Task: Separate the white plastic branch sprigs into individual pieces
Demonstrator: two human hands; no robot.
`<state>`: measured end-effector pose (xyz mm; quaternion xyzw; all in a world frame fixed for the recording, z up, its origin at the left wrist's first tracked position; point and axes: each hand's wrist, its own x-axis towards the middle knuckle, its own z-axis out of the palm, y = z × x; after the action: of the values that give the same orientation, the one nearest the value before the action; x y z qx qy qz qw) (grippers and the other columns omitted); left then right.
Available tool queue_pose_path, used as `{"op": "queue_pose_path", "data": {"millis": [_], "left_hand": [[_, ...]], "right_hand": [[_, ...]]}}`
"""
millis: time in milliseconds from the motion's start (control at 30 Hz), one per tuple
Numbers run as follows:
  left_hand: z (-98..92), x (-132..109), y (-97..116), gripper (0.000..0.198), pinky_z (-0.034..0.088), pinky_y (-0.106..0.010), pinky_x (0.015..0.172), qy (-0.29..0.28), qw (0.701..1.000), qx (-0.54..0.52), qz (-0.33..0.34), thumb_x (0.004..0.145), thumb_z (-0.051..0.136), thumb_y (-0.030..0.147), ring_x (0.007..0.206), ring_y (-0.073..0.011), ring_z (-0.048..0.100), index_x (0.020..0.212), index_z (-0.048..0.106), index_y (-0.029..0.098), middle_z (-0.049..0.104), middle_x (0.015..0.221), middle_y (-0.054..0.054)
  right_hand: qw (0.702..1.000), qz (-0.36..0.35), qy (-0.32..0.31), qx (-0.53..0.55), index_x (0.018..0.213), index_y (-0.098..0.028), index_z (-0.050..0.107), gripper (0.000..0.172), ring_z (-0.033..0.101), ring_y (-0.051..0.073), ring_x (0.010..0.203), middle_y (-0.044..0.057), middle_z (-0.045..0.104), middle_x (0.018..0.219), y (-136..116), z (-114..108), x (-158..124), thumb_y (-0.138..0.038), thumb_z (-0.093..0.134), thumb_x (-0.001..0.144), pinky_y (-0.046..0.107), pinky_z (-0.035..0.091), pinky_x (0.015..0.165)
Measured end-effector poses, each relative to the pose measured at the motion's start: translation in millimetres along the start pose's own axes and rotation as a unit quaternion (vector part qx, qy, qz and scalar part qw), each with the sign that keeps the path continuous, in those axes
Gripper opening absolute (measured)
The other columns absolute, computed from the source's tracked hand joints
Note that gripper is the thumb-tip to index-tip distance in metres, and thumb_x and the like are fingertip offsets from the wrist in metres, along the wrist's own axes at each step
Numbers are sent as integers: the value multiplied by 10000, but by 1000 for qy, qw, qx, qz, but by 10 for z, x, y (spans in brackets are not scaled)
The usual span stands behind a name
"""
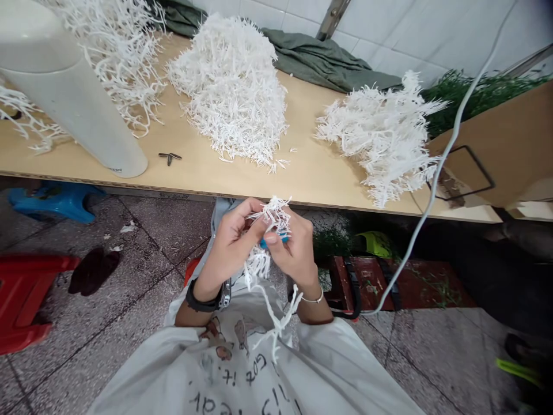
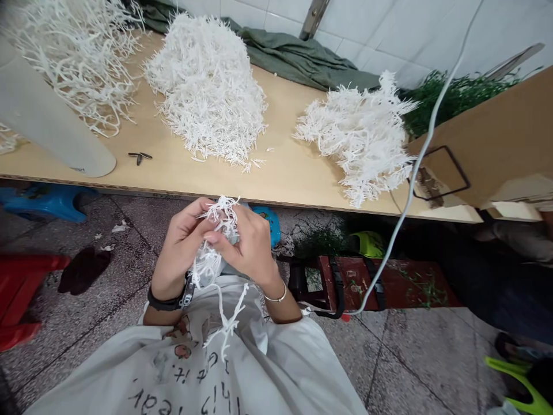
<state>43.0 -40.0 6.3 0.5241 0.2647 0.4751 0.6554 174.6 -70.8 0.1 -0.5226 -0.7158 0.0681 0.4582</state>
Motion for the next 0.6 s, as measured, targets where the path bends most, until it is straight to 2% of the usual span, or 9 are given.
{"op": "queue_pose_path", "data": {"millis": [100, 233, 367, 433, 467, 533, 600], "left_hand": [[-5, 7, -27, 188, 291, -191, 479, -20, 999, -18, -19, 853, 626, 377, 525, -70, 363, 838, 571, 197, 478, 652, 46], [-37, 36, -74, 334, 247, -214, 477, -35, 998, 39, -22, 885, 550, 458, 523, -76, 284, 716, 470, 182, 341, 604, 51], [-70, 81, -114, 451, 190, -243, 486, -126, 986, 105, -22, 904, 504, 486, 522, -73, 227, 612, 349, 178, 250, 562, 55], [-44, 88, -135, 469, 184, -248, 482, -156, 985, 75, -24, 910, 481, 503, 512, -71, 225, 601, 345, 178, 257, 550, 52], [-15, 84, -146, 469, 190, -246, 475, -165, 985, 43, -27, 909, 476, 513, 505, -69, 230, 604, 358, 177, 269, 549, 51], [66, 68, -163, 457, 209, -236, 459, -170, 984, -36, -35, 904, 483, 520, 483, -63, 242, 615, 392, 178, 293, 547, 49], [153, 50, -173, 446, 223, -223, 440, -162, 979, -109, -58, 892, 504, 525, 454, -54, 241, 624, 412, 181, 306, 538, 55]], "right_hand": [[1000, 3, 19, 6, 646, -206, 415, 361, 408, 109, 536, -13, 453, 585, 30, 12, 15, -378, 390, 962, 269, 312, 540], [996, -60, 67, -13, 562, -198, 312, 405, 281, 75, 461, -43, 323, 504, 57, 16, 63, -214, 402, 956, 265, 241, 496], [995, -76, 59, 3, 517, -181, 242, 469, 196, 47, 421, -64, 210, 470, 75, -53, 68, -194, 430, 946, 259, 174, 456], [997, -42, 60, 24, 497, -176, 221, 502, 173, 45, 410, -66, 190, 460, 71, -69, 18, -206, 435, 950, 267, 160, 449], [996, -16, 81, 39, 488, -178, 212, 519, 165, 49, 407, -65, 184, 452, 66, -58, -18, -229, 433, 955, 277, 154, 450], [981, 64, 167, 79, 480, -191, 197, 549, 163, 66, 403, -62, 178, 434, 48, 7, -92, -310, 430, 962, 299, 149, 455], [949, 146, 253, 118, 481, -209, 203, 552, 191, 86, 400, -57, 193, 422, 23, 108, -138, -374, 420, 961, 308, 170, 452]]}}
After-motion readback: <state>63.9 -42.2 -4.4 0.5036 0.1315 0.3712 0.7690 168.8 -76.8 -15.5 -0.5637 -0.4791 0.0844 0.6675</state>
